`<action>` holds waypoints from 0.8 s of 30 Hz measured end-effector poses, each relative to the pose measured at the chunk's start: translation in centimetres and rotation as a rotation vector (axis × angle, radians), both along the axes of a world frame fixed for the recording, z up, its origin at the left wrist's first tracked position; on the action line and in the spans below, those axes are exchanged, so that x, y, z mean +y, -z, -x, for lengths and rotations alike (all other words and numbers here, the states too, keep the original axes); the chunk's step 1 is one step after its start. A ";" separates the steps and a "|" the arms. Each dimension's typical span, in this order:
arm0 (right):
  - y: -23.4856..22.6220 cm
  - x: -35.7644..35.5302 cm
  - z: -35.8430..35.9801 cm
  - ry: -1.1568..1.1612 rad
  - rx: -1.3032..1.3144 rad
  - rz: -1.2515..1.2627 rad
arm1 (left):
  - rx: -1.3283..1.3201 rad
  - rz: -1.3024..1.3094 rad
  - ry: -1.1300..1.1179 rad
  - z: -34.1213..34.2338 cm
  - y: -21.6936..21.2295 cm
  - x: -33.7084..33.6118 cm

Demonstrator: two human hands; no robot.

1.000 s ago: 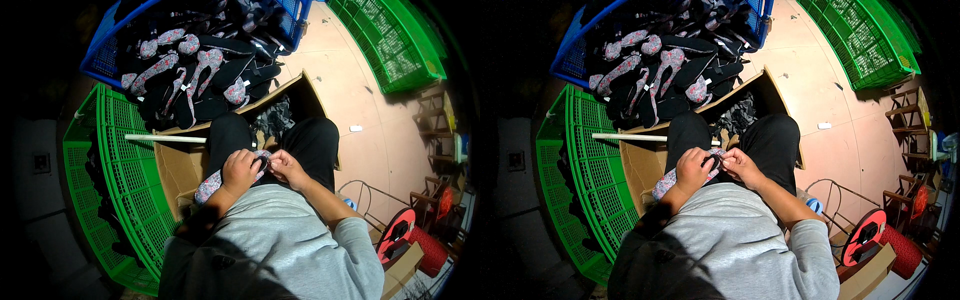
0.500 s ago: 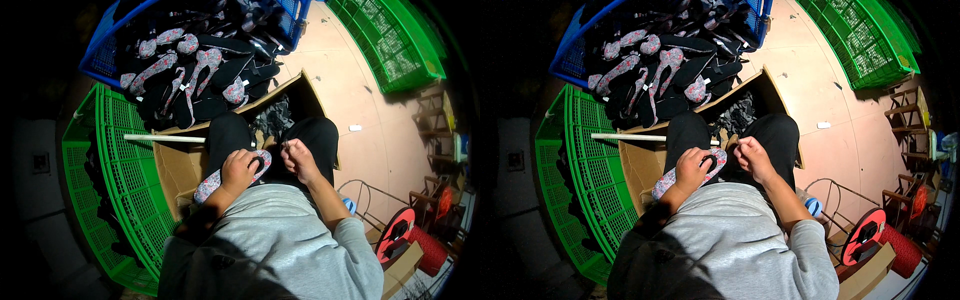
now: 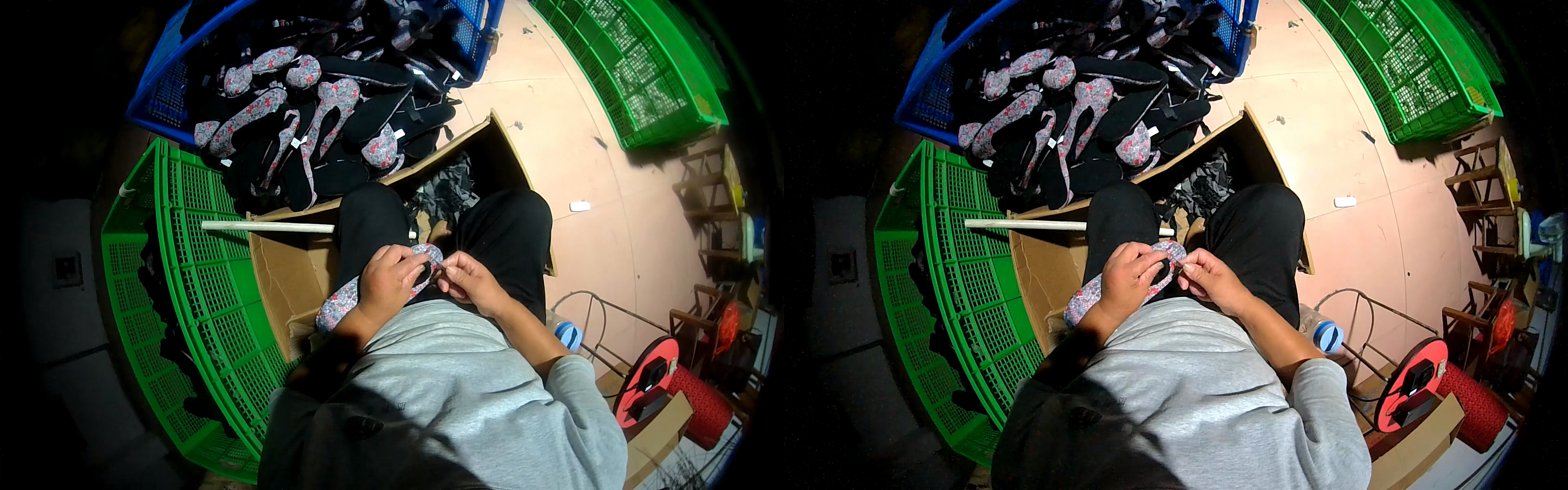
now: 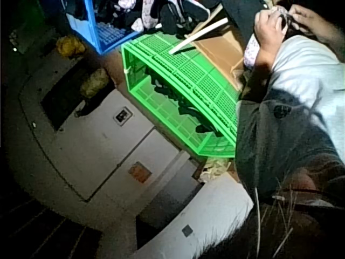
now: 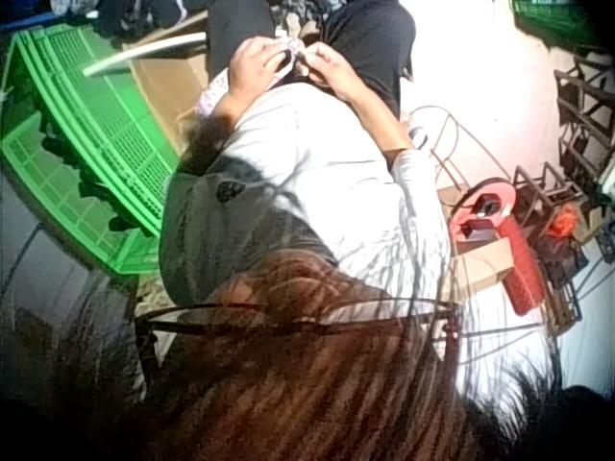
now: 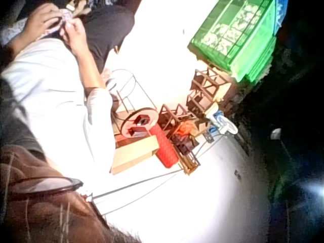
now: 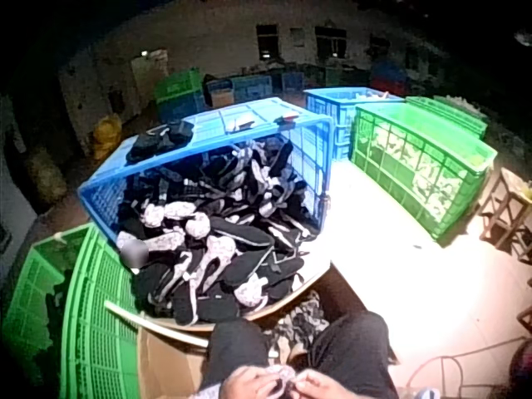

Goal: The person sits on the floor and sews the upper fabric onto the sole of a slipper using a needle and thread. They repeatedly pull the thread through the material to secure the parts together, handling the items one at a time.

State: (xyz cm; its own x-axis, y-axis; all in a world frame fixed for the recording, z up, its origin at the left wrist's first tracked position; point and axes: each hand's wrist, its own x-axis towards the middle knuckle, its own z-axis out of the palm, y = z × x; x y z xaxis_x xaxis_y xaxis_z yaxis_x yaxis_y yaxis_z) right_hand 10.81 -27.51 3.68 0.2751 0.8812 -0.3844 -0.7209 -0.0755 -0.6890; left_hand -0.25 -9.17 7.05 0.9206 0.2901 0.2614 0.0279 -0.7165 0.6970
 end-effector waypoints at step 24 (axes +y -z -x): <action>-1.8 -0.3 0.8 -0.017 0.285 -0.105 | -0.160 -0.069 0.044 0.7 -0.1 -0.2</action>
State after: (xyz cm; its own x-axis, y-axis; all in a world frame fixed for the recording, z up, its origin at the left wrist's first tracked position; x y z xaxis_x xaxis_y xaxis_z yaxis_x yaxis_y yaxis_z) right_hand 10.03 -27.80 5.45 0.1545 0.9237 -0.3506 -0.8855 -0.0279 -0.4638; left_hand -0.98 -9.33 7.14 0.8771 0.2264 0.4237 -0.1124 -0.7608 0.6392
